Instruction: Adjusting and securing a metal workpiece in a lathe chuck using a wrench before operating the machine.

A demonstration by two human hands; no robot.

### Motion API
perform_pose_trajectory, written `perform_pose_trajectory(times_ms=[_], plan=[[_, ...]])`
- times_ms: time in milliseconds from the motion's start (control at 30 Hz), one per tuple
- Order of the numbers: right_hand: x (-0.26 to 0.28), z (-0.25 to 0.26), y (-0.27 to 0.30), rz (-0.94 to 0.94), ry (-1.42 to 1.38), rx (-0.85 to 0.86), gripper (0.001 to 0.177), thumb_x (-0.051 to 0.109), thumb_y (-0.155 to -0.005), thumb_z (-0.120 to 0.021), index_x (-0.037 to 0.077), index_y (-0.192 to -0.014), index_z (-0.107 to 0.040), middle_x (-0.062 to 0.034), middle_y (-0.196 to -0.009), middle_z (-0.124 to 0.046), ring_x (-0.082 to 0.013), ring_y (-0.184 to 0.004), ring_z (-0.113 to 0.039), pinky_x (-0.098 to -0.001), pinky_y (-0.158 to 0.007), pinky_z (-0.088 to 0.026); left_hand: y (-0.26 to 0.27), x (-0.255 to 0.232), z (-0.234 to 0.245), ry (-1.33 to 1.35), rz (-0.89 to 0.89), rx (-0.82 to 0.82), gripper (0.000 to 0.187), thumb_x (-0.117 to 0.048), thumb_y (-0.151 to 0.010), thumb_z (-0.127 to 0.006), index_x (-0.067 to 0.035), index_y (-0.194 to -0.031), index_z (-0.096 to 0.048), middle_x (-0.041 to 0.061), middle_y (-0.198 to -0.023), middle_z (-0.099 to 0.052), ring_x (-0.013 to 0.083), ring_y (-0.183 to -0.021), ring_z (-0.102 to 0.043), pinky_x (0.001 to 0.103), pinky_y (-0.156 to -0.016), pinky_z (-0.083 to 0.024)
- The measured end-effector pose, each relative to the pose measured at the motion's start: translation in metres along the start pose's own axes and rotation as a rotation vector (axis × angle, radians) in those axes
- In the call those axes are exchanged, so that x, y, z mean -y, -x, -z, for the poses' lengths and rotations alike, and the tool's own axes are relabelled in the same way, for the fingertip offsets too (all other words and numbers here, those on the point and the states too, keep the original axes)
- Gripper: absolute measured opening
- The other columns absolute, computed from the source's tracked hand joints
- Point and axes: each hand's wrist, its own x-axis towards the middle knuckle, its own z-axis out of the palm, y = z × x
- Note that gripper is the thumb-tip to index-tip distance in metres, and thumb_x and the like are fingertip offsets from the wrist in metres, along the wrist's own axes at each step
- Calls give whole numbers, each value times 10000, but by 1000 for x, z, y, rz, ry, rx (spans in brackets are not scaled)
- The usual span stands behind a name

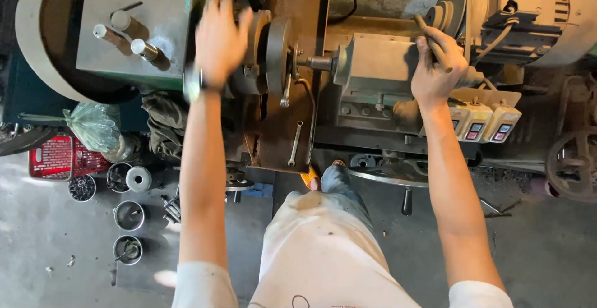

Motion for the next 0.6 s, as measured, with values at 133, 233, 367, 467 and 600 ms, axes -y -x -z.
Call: perform_pose_trajectory(times_ms=[133, 233, 367, 467, 600], plan=[[3, 2, -3, -11, -23, -1, 228, 111, -987, -550, -88, -962, -659, -198, -898, -668, -296, -819, -656, -367, -722, -514, -60, 53, -41, -93, 495, 259, 460, -430, -894, -498, 9, -1025, -539, 224, -1034, -561, 421, -884, -562, 503, -720, -459], [3, 1, -4, 3, -59, -1, 237, 87, -987, -551, -124, -952, -653, -215, -889, -662, -304, -818, -654, -368, -709, -533, -44, 69, -52, -111, 382, 97, 425, -400, -896, -541, 20, -958, -515, 235, -932, -550, 424, -861, -529, 505, -686, -429], [-1, 1, 0, -43, -105, 26, 209, 79, -992, -543, -111, -1014, -628, -227, -920, -639, -313, -810, -645, -382, -692, -547, 5, 29, -29, 40, 292, -215, 411, -357, -936, -502, -5, -1147, -497, 196, -981, -630, 377, -900, -542, 466, -749, -409], [-4, 0, 2, -67, -152, -1, 209, 83, -983, -558, -113, -1014, -624, -240, -937, -633, -327, -835, -639, -400, -727, -551, 58, 6, -39, 248, 79, -650, 345, -124, -948, -594, -60, -1254, -450, 138, -1213, -570, 295, -1135, -574, 362, -941, -515], [-3, 1, 0, -37, -109, -11, 188, 61, -975, -567, -112, -981, -642, -225, -919, -648, -315, -831, -649, -386, -726, -543, 136, 0, -83, 303, 221, -753, 418, -91, -958, -559, -65, -1328, -367, 156, -1345, -443, 333, -1258, -459, 403, -1052, -406]])
